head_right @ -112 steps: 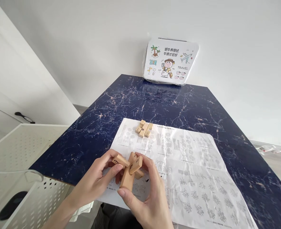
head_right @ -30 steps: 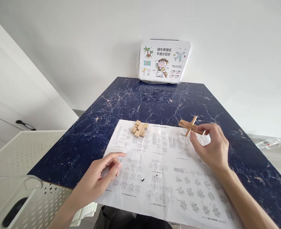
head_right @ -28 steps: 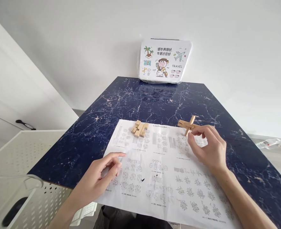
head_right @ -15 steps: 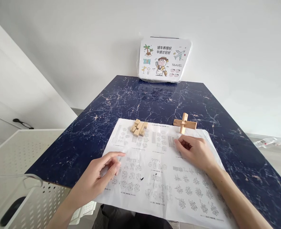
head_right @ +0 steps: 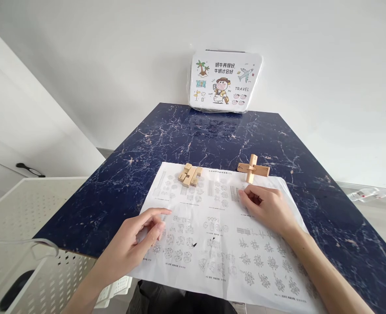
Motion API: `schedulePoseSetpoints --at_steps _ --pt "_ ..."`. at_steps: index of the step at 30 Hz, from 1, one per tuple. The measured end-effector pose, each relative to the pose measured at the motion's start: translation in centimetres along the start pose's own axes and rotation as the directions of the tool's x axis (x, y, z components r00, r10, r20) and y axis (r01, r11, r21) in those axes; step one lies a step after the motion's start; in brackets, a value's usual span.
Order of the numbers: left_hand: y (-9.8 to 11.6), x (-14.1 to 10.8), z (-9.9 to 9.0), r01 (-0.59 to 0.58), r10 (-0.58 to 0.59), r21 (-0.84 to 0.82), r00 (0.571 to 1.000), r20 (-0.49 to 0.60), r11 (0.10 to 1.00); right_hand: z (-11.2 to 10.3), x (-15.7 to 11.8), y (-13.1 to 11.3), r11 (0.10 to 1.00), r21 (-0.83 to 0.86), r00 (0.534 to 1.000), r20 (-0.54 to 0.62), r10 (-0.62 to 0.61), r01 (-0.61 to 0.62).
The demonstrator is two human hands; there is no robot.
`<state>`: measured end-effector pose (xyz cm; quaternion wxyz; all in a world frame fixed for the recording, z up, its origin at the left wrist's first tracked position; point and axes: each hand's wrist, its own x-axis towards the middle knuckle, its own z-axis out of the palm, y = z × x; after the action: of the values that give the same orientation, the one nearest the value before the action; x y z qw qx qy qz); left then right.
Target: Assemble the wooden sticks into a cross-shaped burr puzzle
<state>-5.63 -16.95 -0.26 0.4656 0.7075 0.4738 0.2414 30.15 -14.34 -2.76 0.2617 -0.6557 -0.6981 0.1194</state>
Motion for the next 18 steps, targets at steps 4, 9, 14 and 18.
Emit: schedulePoseSetpoints --at_steps 4,9,14,18 --pt "-0.29 -0.03 0.00 0.003 -0.003 -0.001 1.000 0.010 1.000 0.08 -0.02 0.28 1.000 -0.006 1.000 0.003 -0.019 0.019" --pt "-0.48 0.01 0.01 -0.011 0.011 0.009 1.000 0.002 1.000 0.22 -0.07 0.51 0.999 -0.020 0.999 -0.014 -0.040 0.040" --pt "-0.25 0.07 0.01 -0.011 0.011 0.019 1.000 -0.007 1.000 0.29 -0.11 0.51 0.999 -0.019 0.999 -0.017 -0.027 0.026" --pt "-0.20 0.04 -0.02 -0.005 0.005 0.020 1.000 -0.003 1.000 0.29 -0.09 0.54 0.999 -0.027 1.000 -0.017 -0.026 0.025"
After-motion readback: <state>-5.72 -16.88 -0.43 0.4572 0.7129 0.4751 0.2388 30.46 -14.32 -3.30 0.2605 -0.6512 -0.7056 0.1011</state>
